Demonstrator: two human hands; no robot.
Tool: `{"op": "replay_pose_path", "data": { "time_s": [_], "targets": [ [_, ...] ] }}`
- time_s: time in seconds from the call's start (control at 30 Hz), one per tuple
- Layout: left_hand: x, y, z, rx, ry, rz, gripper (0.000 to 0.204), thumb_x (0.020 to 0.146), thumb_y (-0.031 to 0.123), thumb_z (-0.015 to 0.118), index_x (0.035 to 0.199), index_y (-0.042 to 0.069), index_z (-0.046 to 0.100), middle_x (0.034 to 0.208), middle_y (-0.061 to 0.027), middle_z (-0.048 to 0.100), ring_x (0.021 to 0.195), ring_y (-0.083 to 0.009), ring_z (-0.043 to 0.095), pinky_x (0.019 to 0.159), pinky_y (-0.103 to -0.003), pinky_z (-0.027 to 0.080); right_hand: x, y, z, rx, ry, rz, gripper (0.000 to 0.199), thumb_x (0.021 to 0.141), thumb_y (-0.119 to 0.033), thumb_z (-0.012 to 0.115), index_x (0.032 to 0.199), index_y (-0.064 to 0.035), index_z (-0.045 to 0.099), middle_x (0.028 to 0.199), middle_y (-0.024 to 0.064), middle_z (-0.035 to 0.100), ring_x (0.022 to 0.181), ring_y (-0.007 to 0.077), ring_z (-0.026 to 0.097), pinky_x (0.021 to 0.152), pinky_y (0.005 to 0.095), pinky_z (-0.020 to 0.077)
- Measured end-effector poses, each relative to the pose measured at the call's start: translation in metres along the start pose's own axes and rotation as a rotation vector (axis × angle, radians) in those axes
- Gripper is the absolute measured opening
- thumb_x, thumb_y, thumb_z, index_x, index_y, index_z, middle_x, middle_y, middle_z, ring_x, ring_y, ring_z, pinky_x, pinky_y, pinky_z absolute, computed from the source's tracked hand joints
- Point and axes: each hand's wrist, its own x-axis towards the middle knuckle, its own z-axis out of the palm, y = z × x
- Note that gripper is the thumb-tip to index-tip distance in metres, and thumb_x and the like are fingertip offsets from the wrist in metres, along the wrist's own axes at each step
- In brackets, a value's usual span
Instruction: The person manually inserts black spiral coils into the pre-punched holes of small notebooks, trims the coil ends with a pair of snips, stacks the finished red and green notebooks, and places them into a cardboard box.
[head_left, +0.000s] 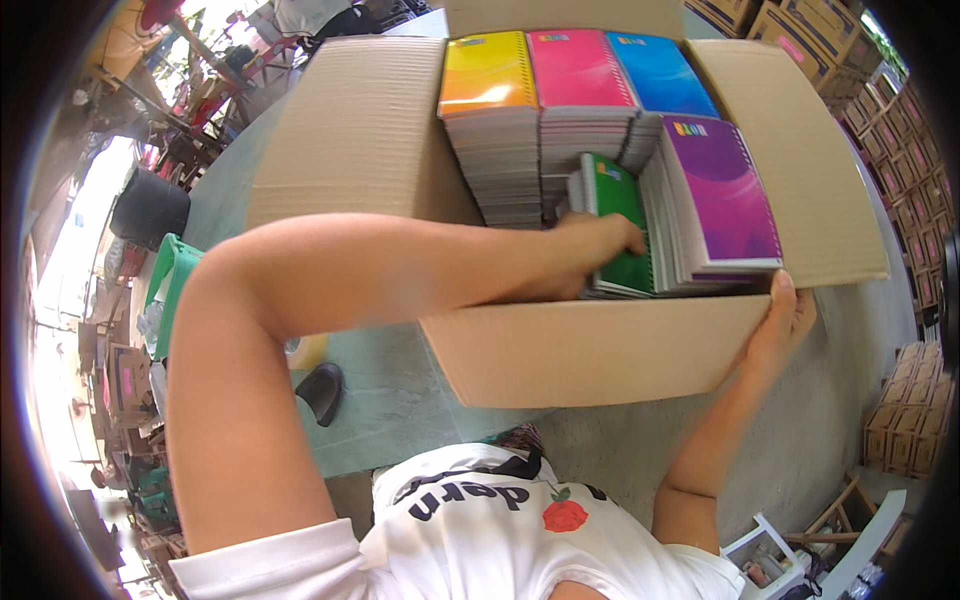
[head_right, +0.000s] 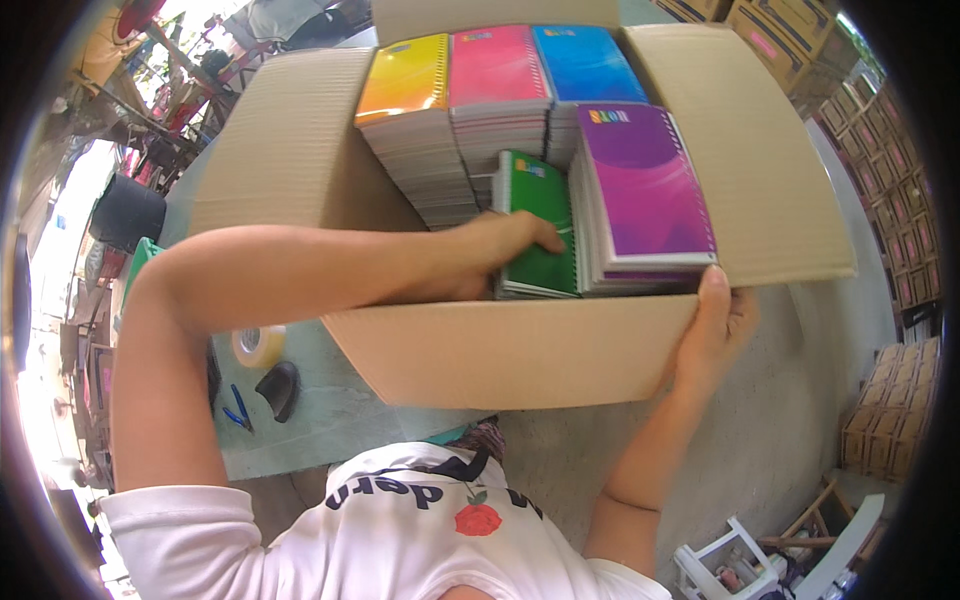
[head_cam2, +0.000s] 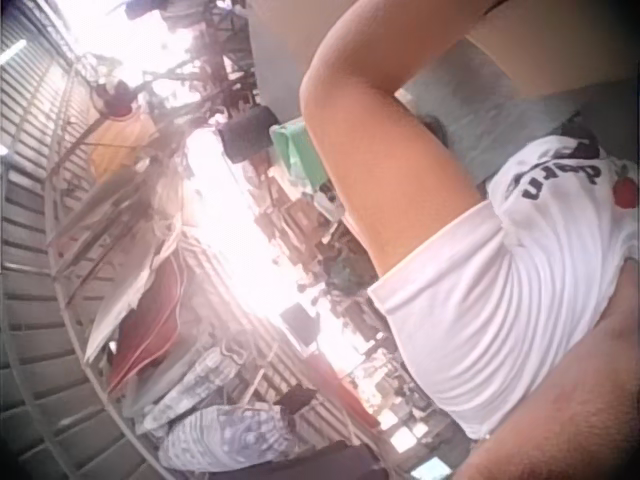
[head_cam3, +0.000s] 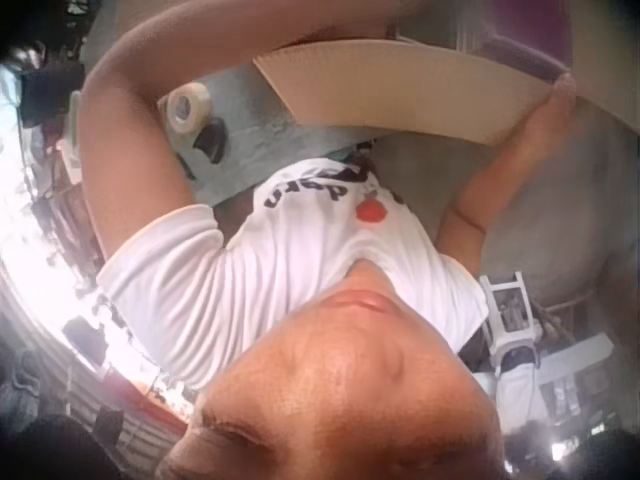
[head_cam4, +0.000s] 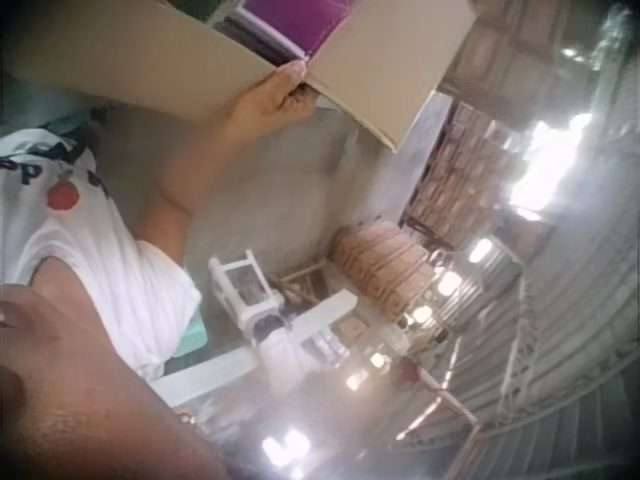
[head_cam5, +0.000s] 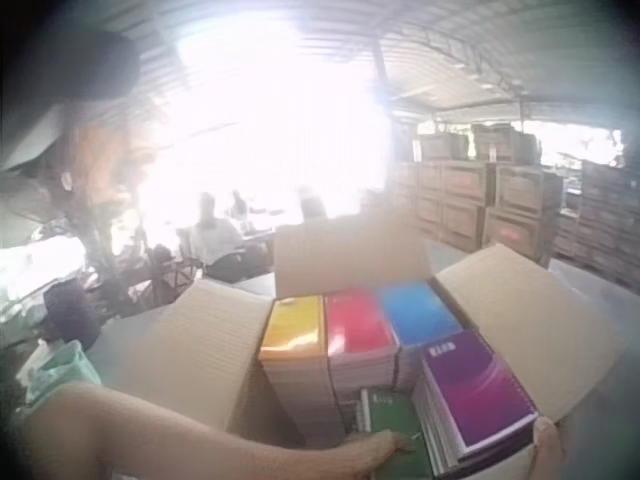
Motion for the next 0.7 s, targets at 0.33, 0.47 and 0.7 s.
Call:
{"op": "replay_pose_path", "data": {
  "time_s": [0.33, 0.47, 0.7],
  "targets": [
    [-0.007, -0.001, 0.01, 0.351, 0.25, 0.026, 0.08, 0.071, 0.021, 0.067, 0.127, -0.012, 0.021, 0.118, -0.0283, 0.049, 0.108, -0.0352, 0.053, 0.089, -0.04, 0.045, 0.006, 0.026, -0.013, 0.087, 0.099, 0.008, 0.041, 0.084, -0.027, 0.056, 0.109, 0.0066, 0.055, 0.099, 0.0125, 0.059, 0.087, 0.0172, 0.056, 0.076, 0.0265, 0.045],
    [-0.007, -0.001, 0.008, 0.344, 0.203, -0.001, 0.084, 0.071, 0.025, 0.067, 0.129, -0.012, 0.019, 0.119, -0.0278, 0.049, 0.109, -0.0355, 0.053, 0.091, -0.038, 0.044, 0.005, 0.026, -0.02, 0.09, 0.106, 0.054, 0.041, 0.084, -0.023, 0.055, 0.11, 0.009, 0.053, 0.102, 0.0134, 0.058, 0.09, 0.0183, 0.056, 0.079, 0.0284, 0.0442],
    [-0.007, -0.005, 0.001, 0.171, 0.274, 0.04, 0.09, 0.069, 0.049, 0.068, 0.13, -0.004, 0.028, 0.132, -0.0249, 0.036, 0.121, -0.04, 0.041, 0.102, -0.045, 0.033, 0.005, 0.027, -0.025, 0.043, 0.097, 0.052, 0.042, 0.084, -0.027, 0.055, 0.108, 0.0079, 0.054, 0.098, 0.0134, 0.057, 0.086, 0.0187, 0.055, 0.074, 0.0286, 0.0455]
  ]
}}
